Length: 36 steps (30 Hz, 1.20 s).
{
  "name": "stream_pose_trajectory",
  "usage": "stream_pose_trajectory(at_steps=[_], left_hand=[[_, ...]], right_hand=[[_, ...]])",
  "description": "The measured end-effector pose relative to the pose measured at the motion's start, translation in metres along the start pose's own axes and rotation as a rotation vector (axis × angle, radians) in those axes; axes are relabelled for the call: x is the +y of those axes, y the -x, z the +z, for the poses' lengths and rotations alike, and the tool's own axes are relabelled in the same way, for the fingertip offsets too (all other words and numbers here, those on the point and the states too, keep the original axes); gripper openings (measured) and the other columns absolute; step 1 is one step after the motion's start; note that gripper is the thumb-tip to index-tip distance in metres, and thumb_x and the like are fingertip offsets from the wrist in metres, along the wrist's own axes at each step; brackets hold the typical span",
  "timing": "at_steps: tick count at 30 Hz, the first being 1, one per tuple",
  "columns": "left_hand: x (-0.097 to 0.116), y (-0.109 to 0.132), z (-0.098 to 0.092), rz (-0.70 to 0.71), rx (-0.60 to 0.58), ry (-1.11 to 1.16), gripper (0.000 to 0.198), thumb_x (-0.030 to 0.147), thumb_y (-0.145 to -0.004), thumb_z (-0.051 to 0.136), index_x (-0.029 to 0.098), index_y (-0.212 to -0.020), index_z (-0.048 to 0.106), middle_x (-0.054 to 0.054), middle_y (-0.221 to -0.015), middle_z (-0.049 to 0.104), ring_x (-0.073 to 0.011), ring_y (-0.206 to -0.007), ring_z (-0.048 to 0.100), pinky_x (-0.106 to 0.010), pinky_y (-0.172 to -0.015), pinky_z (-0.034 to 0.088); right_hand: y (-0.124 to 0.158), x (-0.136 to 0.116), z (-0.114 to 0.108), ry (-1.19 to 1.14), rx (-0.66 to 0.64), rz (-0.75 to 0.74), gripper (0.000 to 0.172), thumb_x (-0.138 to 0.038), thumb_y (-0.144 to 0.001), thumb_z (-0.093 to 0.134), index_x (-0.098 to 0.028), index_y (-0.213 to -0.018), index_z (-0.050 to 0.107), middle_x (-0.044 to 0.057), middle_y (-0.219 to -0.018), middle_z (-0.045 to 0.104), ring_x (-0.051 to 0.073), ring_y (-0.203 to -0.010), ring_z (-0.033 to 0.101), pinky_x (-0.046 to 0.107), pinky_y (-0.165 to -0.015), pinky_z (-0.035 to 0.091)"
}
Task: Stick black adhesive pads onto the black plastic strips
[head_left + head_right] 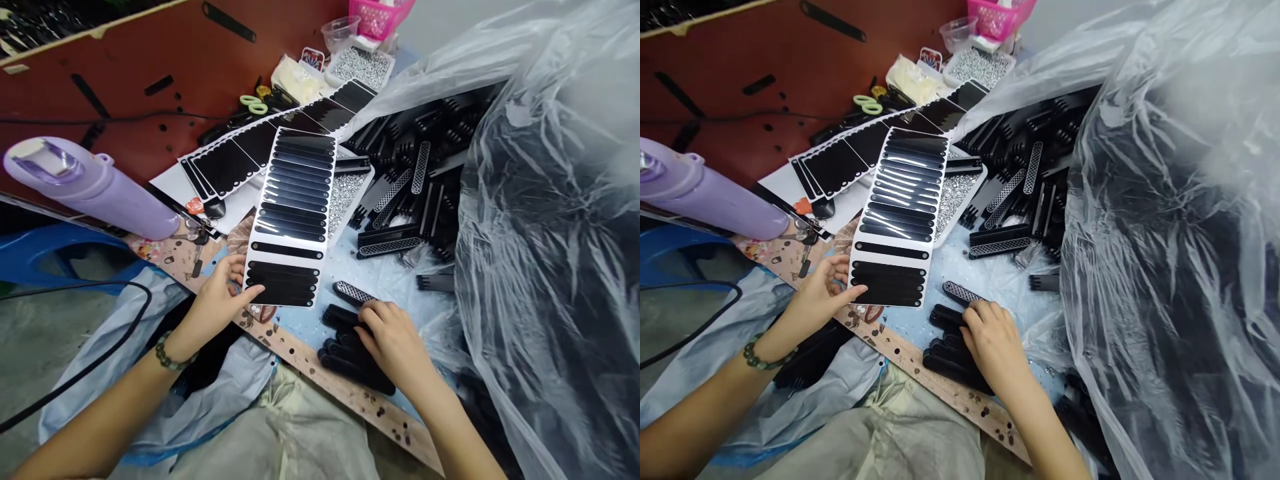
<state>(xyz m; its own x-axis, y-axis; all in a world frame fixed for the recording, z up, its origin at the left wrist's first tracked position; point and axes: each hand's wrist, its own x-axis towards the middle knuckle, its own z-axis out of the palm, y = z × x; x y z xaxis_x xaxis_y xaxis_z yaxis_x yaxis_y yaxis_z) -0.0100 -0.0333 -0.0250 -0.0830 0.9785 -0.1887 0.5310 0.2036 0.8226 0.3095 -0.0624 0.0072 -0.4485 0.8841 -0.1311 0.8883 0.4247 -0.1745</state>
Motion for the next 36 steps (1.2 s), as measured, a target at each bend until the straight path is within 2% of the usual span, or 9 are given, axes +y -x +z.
stream_pose_trajectory(at_steps=[4, 9, 12, 17, 19, 22, 27, 33, 36], left_hand=[[0.0, -0.005, 0.002, -0.027, -0.106, 0.22, 0.031, 0.042, -0.08, 0.064, 0.018, -0.098, 0.055, -0.002, -0.085, 0.06, -0.0152, -0.076, 0.057, -0.027, -0.067, 0.046], [0.006, -0.006, 0.004, 0.016, -0.135, 0.388, 0.022, 0.037, -0.082, 0.064, 0.017, -0.089, 0.058, 0.0, -0.082, 0.06, -0.0125, -0.074, 0.056, -0.024, -0.069, 0.044], [0.008, -0.008, 0.005, 0.042, -0.145, 0.419, 0.021, 0.035, -0.082, 0.064, 0.015, -0.086, 0.06, -0.001, -0.081, 0.061, -0.0125, -0.075, 0.056, -0.024, -0.071, 0.044], [0.018, -0.009, 0.005, 0.128, -0.126, 0.37, 0.017, 0.032, -0.084, 0.063, 0.014, -0.083, 0.061, -0.001, -0.079, 0.059, -0.0129, -0.074, 0.055, -0.024, -0.07, 0.044], [0.025, -0.009, 0.004, 0.217, -0.132, 0.324, 0.014, 0.029, -0.085, 0.061, 0.015, -0.084, 0.063, -0.003, -0.084, 0.06, -0.0141, -0.079, 0.056, -0.025, -0.074, 0.044], [0.033, -0.01, 0.0, 0.356, -0.139, 0.256, 0.012, 0.024, -0.088, 0.056, 0.015, -0.084, 0.063, -0.005, -0.09, 0.059, -0.0154, -0.087, 0.056, -0.027, -0.08, 0.044], [0.031, -0.013, -0.001, 0.419, -0.15, 0.148, 0.017, 0.022, -0.091, 0.052, 0.015, -0.08, 0.063, -0.005, -0.088, 0.057, -0.0154, -0.085, 0.055, -0.027, -0.076, 0.043], [0.03, -0.016, 0.005, 0.46, -0.162, 0.172, 0.016, 0.021, -0.091, 0.05, 0.016, -0.08, 0.06, -0.005, -0.093, 0.057, -0.0159, -0.091, 0.055, -0.028, -0.081, 0.043], [0.033, -0.019, 0.005, 0.488, -0.139, 0.136, 0.015, 0.021, -0.092, 0.049, 0.017, -0.084, 0.061, -0.005, -0.092, 0.058, -0.016, -0.091, 0.055, -0.028, -0.083, 0.043]], right_hand=[[0.003, 0.002, 0.0, -0.094, 0.014, -0.049, 0.008, -0.015, -0.085, 0.056, -0.021, -0.086, 0.052, 0.002, -0.083, 0.06, 0.02, -0.082, 0.053, 0.035, -0.074, 0.043], [0.005, 0.013, 0.006, -0.108, 0.1, -0.081, 0.009, -0.022, -0.087, 0.058, -0.02, -0.093, 0.053, 0.005, -0.094, 0.06, 0.021, -0.085, 0.054, 0.037, -0.074, 0.045], [-0.005, 0.006, 0.0, -0.168, 0.195, -0.128, 0.013, -0.026, -0.088, 0.057, -0.02, -0.1, 0.057, 0.008, -0.099, 0.061, 0.021, -0.087, 0.056, 0.037, -0.074, 0.047], [-0.061, -0.044, -0.012, -0.313, 0.47, -0.304, 0.024, -0.015, -0.09, 0.051, -0.018, -0.113, 0.058, 0.009, -0.103, 0.066, 0.02, -0.093, 0.059, 0.035, -0.08, 0.05], [-0.088, -0.064, -0.01, -0.28, 0.499, -0.375, 0.028, -0.016, -0.09, 0.051, -0.017, -0.118, 0.058, 0.011, -0.112, 0.065, 0.022, -0.103, 0.058, 0.038, -0.086, 0.049], [-0.115, -0.077, -0.003, -0.329, 0.503, -0.432, 0.03, -0.014, -0.091, 0.047, -0.016, -0.118, 0.06, 0.011, -0.112, 0.067, 0.021, -0.101, 0.06, 0.037, -0.086, 0.051], [-0.118, -0.066, -0.005, -0.587, 0.582, -0.32, 0.023, -0.015, -0.092, 0.046, -0.02, -0.106, 0.064, 0.005, -0.094, 0.071, 0.016, -0.087, 0.063, 0.031, -0.079, 0.053], [-0.113, -0.068, 0.002, -0.377, 0.57, -0.436, 0.025, -0.015, -0.09, 0.052, -0.013, -0.111, 0.063, 0.011, -0.105, 0.07, 0.02, -0.09, 0.062, 0.034, -0.08, 0.053], [-0.116, -0.07, 0.008, -0.495, 0.576, -0.406, 0.022, -0.013, -0.09, 0.049, -0.015, -0.107, 0.063, 0.01, -0.1, 0.071, 0.018, -0.088, 0.063, 0.033, -0.079, 0.053]])
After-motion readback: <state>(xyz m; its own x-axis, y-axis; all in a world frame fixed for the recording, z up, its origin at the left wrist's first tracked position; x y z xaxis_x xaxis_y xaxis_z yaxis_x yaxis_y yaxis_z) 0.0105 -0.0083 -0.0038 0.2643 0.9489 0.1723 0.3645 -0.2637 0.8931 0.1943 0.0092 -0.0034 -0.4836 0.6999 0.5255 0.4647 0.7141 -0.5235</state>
